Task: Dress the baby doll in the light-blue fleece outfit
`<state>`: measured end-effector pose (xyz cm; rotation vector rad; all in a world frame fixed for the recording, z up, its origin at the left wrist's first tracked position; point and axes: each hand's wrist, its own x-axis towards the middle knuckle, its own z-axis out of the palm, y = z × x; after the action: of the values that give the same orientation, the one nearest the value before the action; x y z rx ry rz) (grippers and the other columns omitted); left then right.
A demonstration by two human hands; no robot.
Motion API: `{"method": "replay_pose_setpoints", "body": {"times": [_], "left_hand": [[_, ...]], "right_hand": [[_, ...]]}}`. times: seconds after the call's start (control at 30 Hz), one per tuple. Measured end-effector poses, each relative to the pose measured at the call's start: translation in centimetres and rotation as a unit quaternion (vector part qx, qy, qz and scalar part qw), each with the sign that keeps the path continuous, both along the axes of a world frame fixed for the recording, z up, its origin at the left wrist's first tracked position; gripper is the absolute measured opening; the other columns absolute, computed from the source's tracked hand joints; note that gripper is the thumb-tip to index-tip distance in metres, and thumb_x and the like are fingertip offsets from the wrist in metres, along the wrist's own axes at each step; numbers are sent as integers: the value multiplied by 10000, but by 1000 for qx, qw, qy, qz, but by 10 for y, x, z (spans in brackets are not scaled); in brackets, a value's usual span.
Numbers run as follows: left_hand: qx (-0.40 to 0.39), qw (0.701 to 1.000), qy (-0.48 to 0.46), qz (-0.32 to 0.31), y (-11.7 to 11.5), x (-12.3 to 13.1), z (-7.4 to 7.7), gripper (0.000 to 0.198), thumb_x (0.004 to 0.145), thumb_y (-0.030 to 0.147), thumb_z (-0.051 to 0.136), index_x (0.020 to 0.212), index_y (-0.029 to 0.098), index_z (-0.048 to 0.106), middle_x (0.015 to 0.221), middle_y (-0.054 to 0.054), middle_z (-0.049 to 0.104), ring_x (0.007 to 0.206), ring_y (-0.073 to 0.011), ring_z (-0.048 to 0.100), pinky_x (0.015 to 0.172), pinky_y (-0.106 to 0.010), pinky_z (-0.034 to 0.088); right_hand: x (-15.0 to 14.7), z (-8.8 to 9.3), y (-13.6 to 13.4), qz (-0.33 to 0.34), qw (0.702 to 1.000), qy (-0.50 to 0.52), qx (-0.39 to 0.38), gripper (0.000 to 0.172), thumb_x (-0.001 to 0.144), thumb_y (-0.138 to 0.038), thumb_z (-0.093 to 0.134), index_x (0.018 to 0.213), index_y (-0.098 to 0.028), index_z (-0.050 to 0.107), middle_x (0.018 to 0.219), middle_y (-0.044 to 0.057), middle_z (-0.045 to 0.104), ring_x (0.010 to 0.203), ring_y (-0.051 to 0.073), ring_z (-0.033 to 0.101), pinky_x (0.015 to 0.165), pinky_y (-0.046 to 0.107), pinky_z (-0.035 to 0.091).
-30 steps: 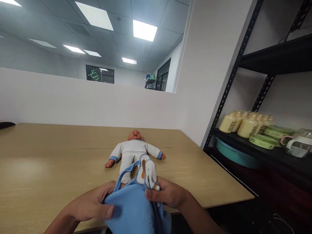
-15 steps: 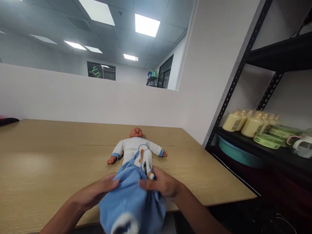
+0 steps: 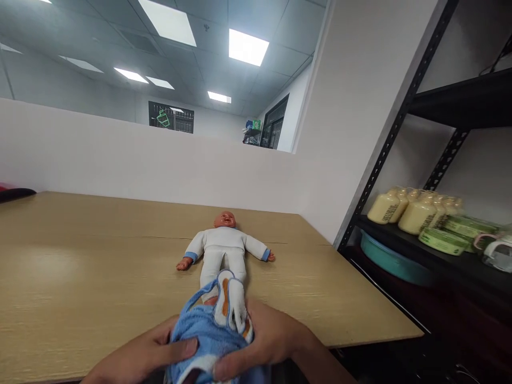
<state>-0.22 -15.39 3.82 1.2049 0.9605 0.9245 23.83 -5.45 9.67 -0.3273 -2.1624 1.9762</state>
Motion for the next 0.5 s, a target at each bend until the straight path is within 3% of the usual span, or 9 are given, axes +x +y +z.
{"method": "replay_pose_setpoints", "body": {"times": [0.2,0.33,0.4,0.5], "left_hand": [[13,988,152,-10,-11,-5,8,973,596,932,759,1265,225,739,1200,-95,786,1149,-392,670,1042,-452,552],[28,966,238,96,5,-4,6,582,816,671,693,1185,222,726,1254,-62,787,1228,-358,663,1074,-393,529],[46,955,257,139,17,-5,-3,462,824,567,636,1102,207,716,1184,-68,802,1200,-357,677,1054,-390,537],[82,936,298,166,36,-7,-24,448,788,485,596,1115,191,679,1100,-90,811,1102,-358,713,987,-398,559]], "right_hand": [[-18,-35,-1,-131,987,-89,3,546,759,-415,896,1237,-214,724,1215,59,769,1199,306,693,1079,422,529],[-40,-51,4,-193,977,-92,27,456,831,-275,754,1281,-216,711,1227,51,794,1175,312,715,1005,412,553],[-48,-58,10,-196,975,-73,68,482,828,-227,699,1310,-231,700,1274,36,786,1194,297,709,1010,399,549],[-54,-67,19,-218,961,-94,142,458,781,-219,707,1238,-244,720,1224,27,799,1128,285,722,978,388,554]]}}
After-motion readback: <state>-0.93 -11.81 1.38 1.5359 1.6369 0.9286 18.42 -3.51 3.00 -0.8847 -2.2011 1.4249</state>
